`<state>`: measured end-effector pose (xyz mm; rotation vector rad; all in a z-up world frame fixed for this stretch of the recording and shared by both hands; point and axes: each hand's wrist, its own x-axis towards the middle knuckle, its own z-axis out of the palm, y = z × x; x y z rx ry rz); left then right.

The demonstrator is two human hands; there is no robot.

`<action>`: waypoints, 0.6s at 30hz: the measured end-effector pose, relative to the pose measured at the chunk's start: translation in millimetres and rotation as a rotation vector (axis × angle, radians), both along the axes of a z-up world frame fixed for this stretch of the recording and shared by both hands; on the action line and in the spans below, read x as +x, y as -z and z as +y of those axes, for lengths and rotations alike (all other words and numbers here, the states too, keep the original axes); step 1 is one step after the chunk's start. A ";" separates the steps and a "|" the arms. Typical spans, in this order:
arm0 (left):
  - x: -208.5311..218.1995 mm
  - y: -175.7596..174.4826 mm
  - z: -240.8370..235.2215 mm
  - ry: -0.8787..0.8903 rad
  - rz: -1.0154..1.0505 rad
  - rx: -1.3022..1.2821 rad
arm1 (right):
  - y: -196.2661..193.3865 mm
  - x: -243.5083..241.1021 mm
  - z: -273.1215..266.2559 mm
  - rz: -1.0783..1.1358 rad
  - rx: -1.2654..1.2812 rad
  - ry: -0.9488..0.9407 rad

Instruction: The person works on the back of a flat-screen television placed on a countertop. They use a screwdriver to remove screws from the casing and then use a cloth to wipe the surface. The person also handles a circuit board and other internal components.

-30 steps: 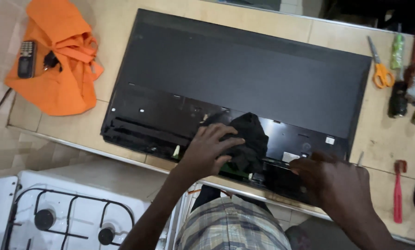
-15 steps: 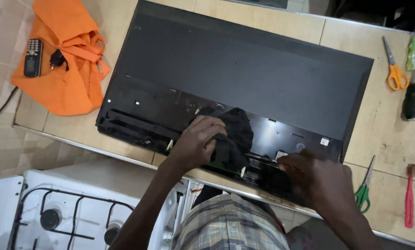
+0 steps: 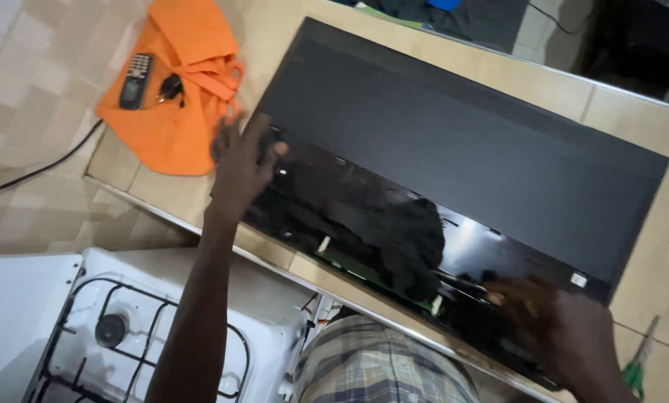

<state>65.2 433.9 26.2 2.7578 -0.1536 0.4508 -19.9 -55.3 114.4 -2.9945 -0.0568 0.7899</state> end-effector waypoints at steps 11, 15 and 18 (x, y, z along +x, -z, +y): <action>-18.1 74.0 40.2 -0.348 0.185 -0.212 | 64.7 -18.6 20.4 -0.119 0.189 0.019; -17.8 73.8 33.2 -0.368 0.092 -0.057 | 42.0 12.7 101.4 -0.178 0.320 -0.180; -21.3 78.1 27.2 -0.403 0.060 0.076 | 33.5 38.5 137.9 -0.186 0.305 -0.314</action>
